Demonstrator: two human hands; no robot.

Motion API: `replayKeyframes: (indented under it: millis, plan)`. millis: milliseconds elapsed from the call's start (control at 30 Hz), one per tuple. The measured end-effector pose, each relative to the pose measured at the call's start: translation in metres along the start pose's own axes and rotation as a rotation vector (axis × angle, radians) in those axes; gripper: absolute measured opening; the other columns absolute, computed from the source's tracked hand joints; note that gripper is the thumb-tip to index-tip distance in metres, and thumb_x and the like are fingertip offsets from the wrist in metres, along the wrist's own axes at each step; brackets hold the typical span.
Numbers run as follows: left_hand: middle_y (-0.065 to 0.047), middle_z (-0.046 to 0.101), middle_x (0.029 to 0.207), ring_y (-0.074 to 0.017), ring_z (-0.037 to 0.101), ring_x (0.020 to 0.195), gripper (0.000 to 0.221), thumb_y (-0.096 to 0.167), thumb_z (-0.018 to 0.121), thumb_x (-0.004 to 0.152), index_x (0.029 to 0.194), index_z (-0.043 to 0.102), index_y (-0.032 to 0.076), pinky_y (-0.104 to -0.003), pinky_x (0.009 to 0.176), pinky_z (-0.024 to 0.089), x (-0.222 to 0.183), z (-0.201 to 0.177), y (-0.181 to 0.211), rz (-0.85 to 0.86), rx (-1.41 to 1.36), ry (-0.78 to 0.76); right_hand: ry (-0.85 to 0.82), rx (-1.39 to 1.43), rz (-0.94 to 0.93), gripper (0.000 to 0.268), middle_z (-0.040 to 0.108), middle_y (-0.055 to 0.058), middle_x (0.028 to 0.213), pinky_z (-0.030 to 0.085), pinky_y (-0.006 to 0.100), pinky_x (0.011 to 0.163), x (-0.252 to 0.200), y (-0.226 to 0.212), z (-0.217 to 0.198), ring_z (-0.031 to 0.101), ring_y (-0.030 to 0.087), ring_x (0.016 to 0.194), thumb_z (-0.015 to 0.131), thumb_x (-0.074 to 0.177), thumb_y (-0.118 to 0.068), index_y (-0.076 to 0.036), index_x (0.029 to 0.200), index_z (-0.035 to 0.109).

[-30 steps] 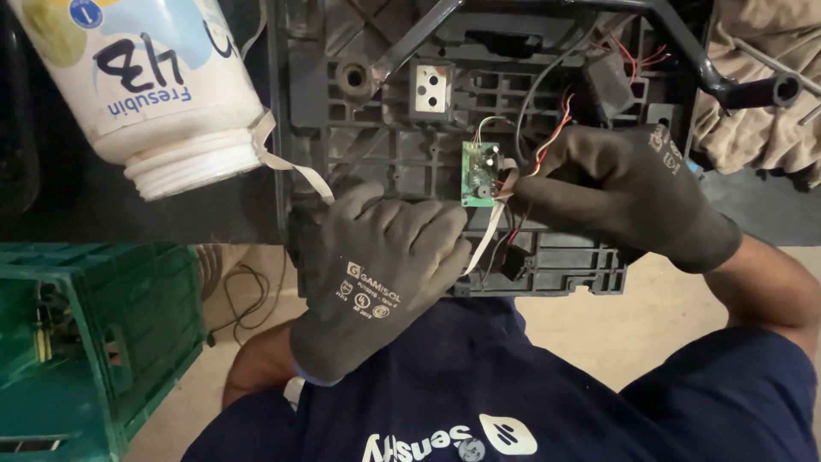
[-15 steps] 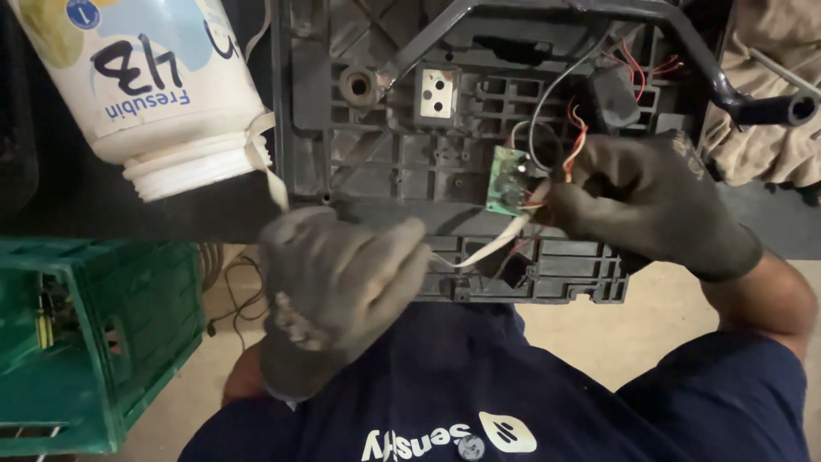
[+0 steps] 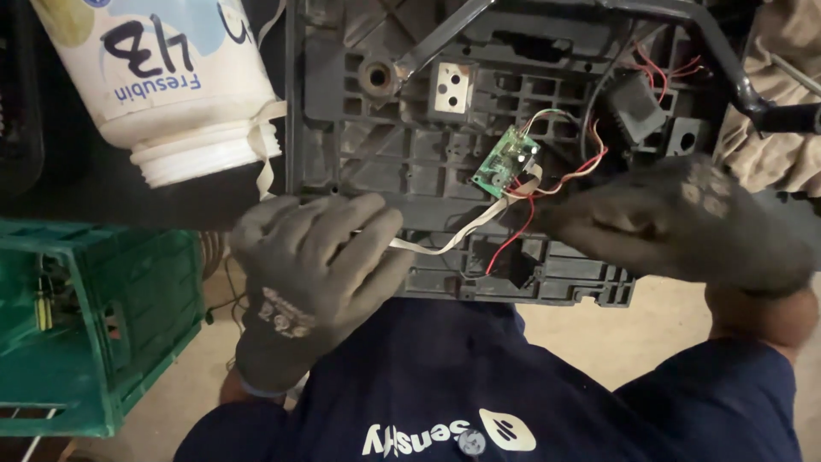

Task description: Wiring and managing a circuit board within a plastic device housing

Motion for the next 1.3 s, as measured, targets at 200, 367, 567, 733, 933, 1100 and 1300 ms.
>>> replayKeyframes:
  millis: [200,367,567,733,933,1100,1300]
  plan:
    - [0.009,0.073,0.100,-0.0126,0.071,0.088,0.012,0.038,0.081,0.087,0.090,0.072,0.030,-0.039,0.088,0.044,-0.021,0.012,0.008,0.014,0.150,-0.027,0.244,-0.917,-0.173,0.041,0.083,0.007,0.103,0.058,0.030,0.065,-0.036,0.004,-0.011,0.078,0.022,0.084,0.077,0.098,-0.050,-0.014,0.118,0.076]
    - [0.009,0.065,0.093,-0.0142,0.062,0.080,0.024,0.016,0.090,0.086,0.087,0.069,0.028,-0.046,0.097,0.047,-0.015,0.008,0.009,-0.089,0.113,-0.016,0.239,-1.404,-0.225,0.033,0.072,-0.008,0.131,0.062,0.027,0.091,0.011,0.001,-0.009,0.071,0.011,0.106,0.064,0.111,-0.059,-0.036,0.135,0.068]
    - [0.012,0.063,0.087,-0.0132,0.057,0.080,0.025,0.005,0.076,0.082,0.087,0.067,0.029,-0.043,0.098,0.043,-0.019,0.008,0.007,-0.063,0.072,0.027,0.146,-1.392,-0.253,0.027,0.065,-0.009,0.136,0.057,0.029,0.094,0.017,-0.003,-0.007,0.063,0.013,0.117,0.067,0.110,-0.045,-0.036,0.136,0.067]
    - [0.010,0.058,0.079,-0.0138,0.054,0.067,0.022,0.014,0.086,0.087,0.092,0.074,0.032,-0.038,0.089,0.035,-0.030,0.010,0.006,-0.004,0.008,0.058,0.069,-1.267,-0.255,0.035,0.072,-0.004,0.124,0.063,0.033,0.084,0.016,-0.004,-0.004,0.071,0.015,0.096,0.061,0.108,-0.041,-0.024,0.137,0.067]
    - [0.003,0.057,0.084,-0.0154,0.054,0.067,0.035,0.000,0.091,0.079,0.091,0.063,0.017,-0.042,0.083,0.048,-0.046,-0.004,0.006,-0.043,-0.099,0.353,-0.007,-1.203,-0.158,0.052,0.076,-0.003,0.117,0.059,0.036,0.082,0.002,0.005,-0.008,0.073,0.019,0.096,0.053,0.103,-0.058,-0.026,0.142,0.061]
    - [-0.004,0.033,0.073,-0.0246,0.041,0.061,0.037,-0.004,0.077,0.084,0.075,0.042,0.006,-0.044,0.070,0.034,-0.076,-0.001,-0.017,-0.259,-0.206,0.118,-0.090,-1.400,-0.102,0.070,0.075,-0.011,0.121,0.055,0.028,0.078,0.014,0.006,0.003,0.072,0.012,0.083,0.050,0.094,-0.081,-0.041,0.151,0.052]
    - [-0.006,0.075,0.107,-0.0225,0.064,0.072,0.032,-0.004,0.057,0.099,0.095,0.081,0.016,-0.042,0.070,0.041,-0.048,-0.009,-0.019,-0.210,-0.180,0.136,-0.144,-1.289,-0.122,0.055,0.075,-0.009,0.097,0.052,0.029,0.069,0.017,0.007,0.004,0.075,0.013,0.078,0.066,0.098,-0.047,-0.039,0.151,0.052]
Point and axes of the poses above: each hand's wrist, its own x-axis towards the middle knuckle, its own z-axis out of the palm, y = z × x, the point moved 5 cm from there along x, towards the middle knuckle
